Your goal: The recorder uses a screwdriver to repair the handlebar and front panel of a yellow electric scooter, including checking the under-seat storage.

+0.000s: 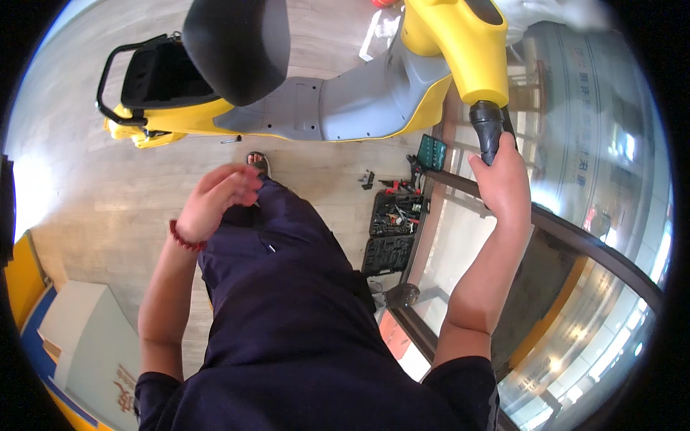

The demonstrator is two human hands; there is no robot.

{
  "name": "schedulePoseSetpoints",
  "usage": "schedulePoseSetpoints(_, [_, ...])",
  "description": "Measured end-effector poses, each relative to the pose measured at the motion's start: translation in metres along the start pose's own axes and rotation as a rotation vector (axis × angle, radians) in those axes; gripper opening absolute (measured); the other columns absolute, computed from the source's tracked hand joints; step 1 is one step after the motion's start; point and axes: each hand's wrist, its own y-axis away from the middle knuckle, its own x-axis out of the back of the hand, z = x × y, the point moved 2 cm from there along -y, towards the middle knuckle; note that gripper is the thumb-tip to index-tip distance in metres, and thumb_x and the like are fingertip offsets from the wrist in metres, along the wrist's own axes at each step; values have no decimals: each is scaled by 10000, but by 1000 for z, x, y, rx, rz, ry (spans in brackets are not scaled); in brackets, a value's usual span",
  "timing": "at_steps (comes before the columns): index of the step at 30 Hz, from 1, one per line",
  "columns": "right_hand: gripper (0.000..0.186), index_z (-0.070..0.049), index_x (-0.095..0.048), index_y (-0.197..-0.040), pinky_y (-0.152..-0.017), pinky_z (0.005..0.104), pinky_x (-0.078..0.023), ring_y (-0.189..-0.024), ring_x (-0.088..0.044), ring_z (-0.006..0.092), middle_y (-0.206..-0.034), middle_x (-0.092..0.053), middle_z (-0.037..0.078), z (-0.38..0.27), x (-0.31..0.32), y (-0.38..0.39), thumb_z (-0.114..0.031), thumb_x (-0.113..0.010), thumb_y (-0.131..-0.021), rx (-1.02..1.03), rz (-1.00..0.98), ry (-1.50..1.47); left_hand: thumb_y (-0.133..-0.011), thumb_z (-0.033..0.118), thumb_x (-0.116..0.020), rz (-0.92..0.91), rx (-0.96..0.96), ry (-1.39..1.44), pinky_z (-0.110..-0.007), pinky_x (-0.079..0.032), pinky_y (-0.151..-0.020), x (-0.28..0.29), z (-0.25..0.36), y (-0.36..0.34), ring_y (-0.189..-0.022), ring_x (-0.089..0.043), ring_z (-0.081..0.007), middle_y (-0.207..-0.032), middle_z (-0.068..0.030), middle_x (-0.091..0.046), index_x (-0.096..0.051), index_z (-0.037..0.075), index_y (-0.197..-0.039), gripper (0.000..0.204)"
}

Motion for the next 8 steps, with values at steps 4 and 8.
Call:
schedulePoseSetpoints(4, [355,30,-453,-984,-626,402,-451,-678,-588,342,-760,-579,213,-7,-1,-3,-177,-643,-767,-78,6,26,-940,201,-452,-255,-31,-74,-276,-467,-822,-38,36,-89,-894,-577,-146,-997,-78,-603,-553,-35,-1107,306])
schedulePoseSetpoints(8, [394,-18,-475,-1056,-640,402,-454,-670,-598,322,-778,-589,193,-8,-6,-11,-162,-671,-746,-165,27,22,-924,300,-487,-378,28,-232,-310,-458,-858,-71,51,-185,-914,-581,-179,-1064,-109,-592,-543,-32,-1128,394])
